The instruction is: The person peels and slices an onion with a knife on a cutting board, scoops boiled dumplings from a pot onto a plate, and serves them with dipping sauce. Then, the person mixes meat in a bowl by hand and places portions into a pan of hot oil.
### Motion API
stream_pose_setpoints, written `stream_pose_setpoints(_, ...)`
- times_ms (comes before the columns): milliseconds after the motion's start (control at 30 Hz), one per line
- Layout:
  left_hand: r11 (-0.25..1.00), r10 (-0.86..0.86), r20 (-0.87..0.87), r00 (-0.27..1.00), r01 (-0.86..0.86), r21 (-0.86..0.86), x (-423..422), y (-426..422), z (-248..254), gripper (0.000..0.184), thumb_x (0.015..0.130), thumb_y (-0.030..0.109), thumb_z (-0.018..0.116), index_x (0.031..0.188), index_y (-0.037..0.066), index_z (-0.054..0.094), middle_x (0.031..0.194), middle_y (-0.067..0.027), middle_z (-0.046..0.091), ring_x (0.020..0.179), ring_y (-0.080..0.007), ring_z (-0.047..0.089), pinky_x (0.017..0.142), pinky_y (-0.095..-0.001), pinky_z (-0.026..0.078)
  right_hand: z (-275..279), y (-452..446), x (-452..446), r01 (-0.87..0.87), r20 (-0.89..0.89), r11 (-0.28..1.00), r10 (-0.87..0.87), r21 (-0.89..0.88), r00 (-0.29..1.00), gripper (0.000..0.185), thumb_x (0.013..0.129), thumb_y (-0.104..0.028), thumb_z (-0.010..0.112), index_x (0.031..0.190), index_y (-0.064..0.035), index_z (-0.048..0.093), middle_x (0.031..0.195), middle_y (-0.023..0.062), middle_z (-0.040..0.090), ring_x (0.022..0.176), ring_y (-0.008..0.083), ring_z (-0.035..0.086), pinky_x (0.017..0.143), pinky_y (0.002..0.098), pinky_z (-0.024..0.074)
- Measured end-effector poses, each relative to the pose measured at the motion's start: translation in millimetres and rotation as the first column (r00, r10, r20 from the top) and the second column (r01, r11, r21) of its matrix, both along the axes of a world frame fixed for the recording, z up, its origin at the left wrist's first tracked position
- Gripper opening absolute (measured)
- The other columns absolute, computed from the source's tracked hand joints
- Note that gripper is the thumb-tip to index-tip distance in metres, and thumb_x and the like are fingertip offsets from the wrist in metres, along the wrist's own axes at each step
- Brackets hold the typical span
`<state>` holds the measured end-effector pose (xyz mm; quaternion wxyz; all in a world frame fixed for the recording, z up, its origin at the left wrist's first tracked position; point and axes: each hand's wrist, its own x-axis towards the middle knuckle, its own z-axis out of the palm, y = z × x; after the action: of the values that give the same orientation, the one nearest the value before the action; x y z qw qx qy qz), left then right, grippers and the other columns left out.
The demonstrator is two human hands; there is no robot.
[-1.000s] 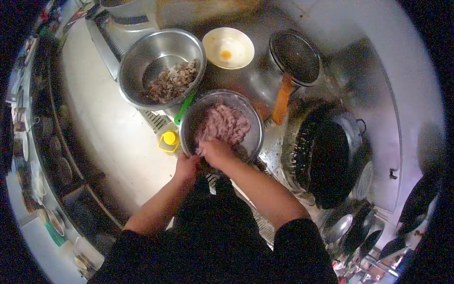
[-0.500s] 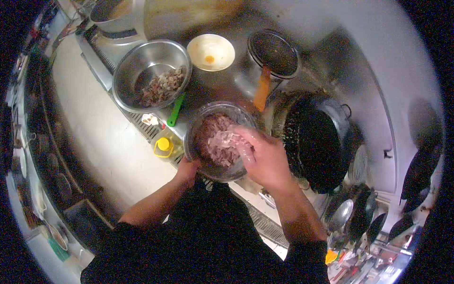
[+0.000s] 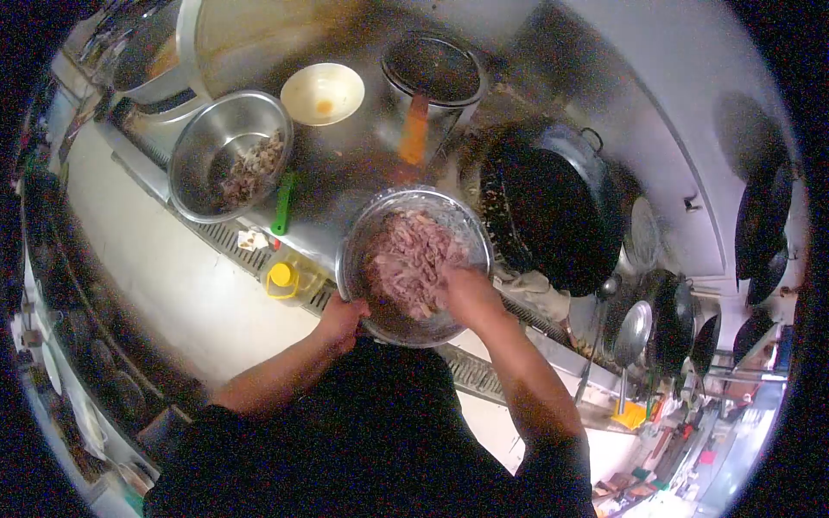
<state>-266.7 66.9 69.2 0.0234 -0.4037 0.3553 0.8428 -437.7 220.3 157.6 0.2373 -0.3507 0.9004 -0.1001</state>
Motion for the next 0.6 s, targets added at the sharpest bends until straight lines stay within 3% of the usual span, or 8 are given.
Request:
stream_pose_setpoints(67,1.0,-0.024,-0.001,1.0,0.024,-0.005,0.7,6.5,1.2,0.049,0.071,-0.005,0.048,0.119,0.002,0.044,0.092,-0.0111,0.057,0.068,-0.0219,0.059,0.049,-0.034,0.053,-17.3,7.1,-1.6,-0.019,0.093,1.0,0.019,0.0,0.996,0.044,0.084,-0.022,0.059,0.126,-0.0122,0.047,0.103,0.0225,0.062,0.092,0.0345,0.063,0.084,0.0423,0.0489)
stream_pose_setpoints(167,0.999,-0.015,-0.075,0.997,0.011,-0.051,1.6,17.4,-0.2,0.049,0.071,-0.005,0.049,0.119,0.002,0.044,0.092,-0.0109,0.058,0.069,-0.0217,0.059,0.048,-0.0336,0.053,-32.4,-15.0,11.4,0.018,-0.144,0.976,-0.05,-0.218,0.988,0.052,0.081,-0.024,0.062,0.129,-0.0126,0.046,0.122,0.0239,0.052,0.104,0.0354,0.057,0.088,0.0427,0.0456)
stream_pose_setpoints(233,1.0,0.003,-0.124,0.992,-0.007,-0.03,-0.8,22.5,-10.5,0.048,0.07,-0.005,0.049,0.117,0.002,0.044,0.09,-0.0097,0.058,0.069,-0.0218,0.059,0.046,-0.0337,0.052,-33.9,-33.3,27.0,-0.145,-0.297,0.988,0.153,0.049,0.943,0.049,0.074,-0.011,0.064,0.122,-0.012,0.054,0.131,0.0199,0.043,0.112,0.0305,0.051,0.093,0.0377,0.0423)
stream_pose_setpoints(267,0.999,0.0,-0.13,0.992,-0.005,-0.034,-2.6,21.9,-5.2,0.048,0.07,-0.005,0.049,0.117,0.002,0.044,0.09,-0.0097,0.058,0.069,-0.0218,0.059,0.046,-0.0337,0.052,-39.9,-33.4,24.9,-0.142,-0.302,0.989,0.149,0.045,0.941,0.049,0.074,-0.011,0.064,0.122,-0.012,0.054,0.131,0.0199,0.043,0.112,0.0305,0.051,0.093,0.0377,0.0423)
stream_pose_setpoints(333,1.0,-0.002,-0.016,1.0,0.001,-0.027,-6.0,19.0,10.4,0.045,0.07,-0.005,0.05,0.114,0.001,0.047,0.088,-0.0084,0.058,0.073,-0.0209,0.059,0.052,-0.0318,0.051,-53.8,-25.6,14.1,0.085,0.385,0.989,-0.033,-0.118,0.922,0.044,0.072,-0.009,0.064,0.115,-0.0107,0.057,0.13,0.019,0.043,0.111,0.0307,0.052,0.089,0.0379,0.044)
stream_pose_setpoints(367,1.0,-0.013,-0.021,1.0,0.012,-0.025,-3.5,24.2,5.7,0.045,0.07,-0.005,0.05,0.114,0.001,0.047,0.088,-0.0084,0.058,0.073,-0.0209,0.059,0.052,-0.0318,0.051,-39.0,-12.1,18.0,-0.181,0.073,0.976,0.191,-0.124,0.979,0.036,0.073,-0.009,0.062,0.109,-0.0083,0.058,0.118,0.018,0.053,0.105,0.0332,0.055,0.084,0.0411,0.0459)
stream_pose_setpoints(500,0.996,-0.009,-0.016,1.0,0.008,-0.09,-7.2,26.6,15.4,0.044,0.067,-0.006,0.051,0.11,0.0,0.05,0.09,-0.008,0.058,0.081,-0.0206,0.057,0.067,-0.0303,0.048,2.0,-1.8,10.1,-0.045,0.116,0.991,0.06,-0.127,0.991,0.032,0.076,-0.012,0.06,0.108,-0.008,0.057,0.102,0.0177,0.061,0.095,0.0358,0.06,0.079,0.0438,0.0475)
stream_pose_setpoints(600,0.994,-0.025,0.037,0.999,0.029,-0.103,-15.8,27.0,43.2,0.045,0.065,-0.007,0.051,0.11,0.0,0.05,0.093,-0.0081,0.058,0.085,-0.0212,0.055,0.072,-0.0308,0.046,22.6,0.5,7.6,-0.1,0.028,0.992,0.098,0.075,0.995,0.03,0.08,-0.018,0.058,0.108,-0.0071,0.056,0.092,0.0191,0.063,0.086,0.0385,0.061,0.077,0.0463,0.0483)
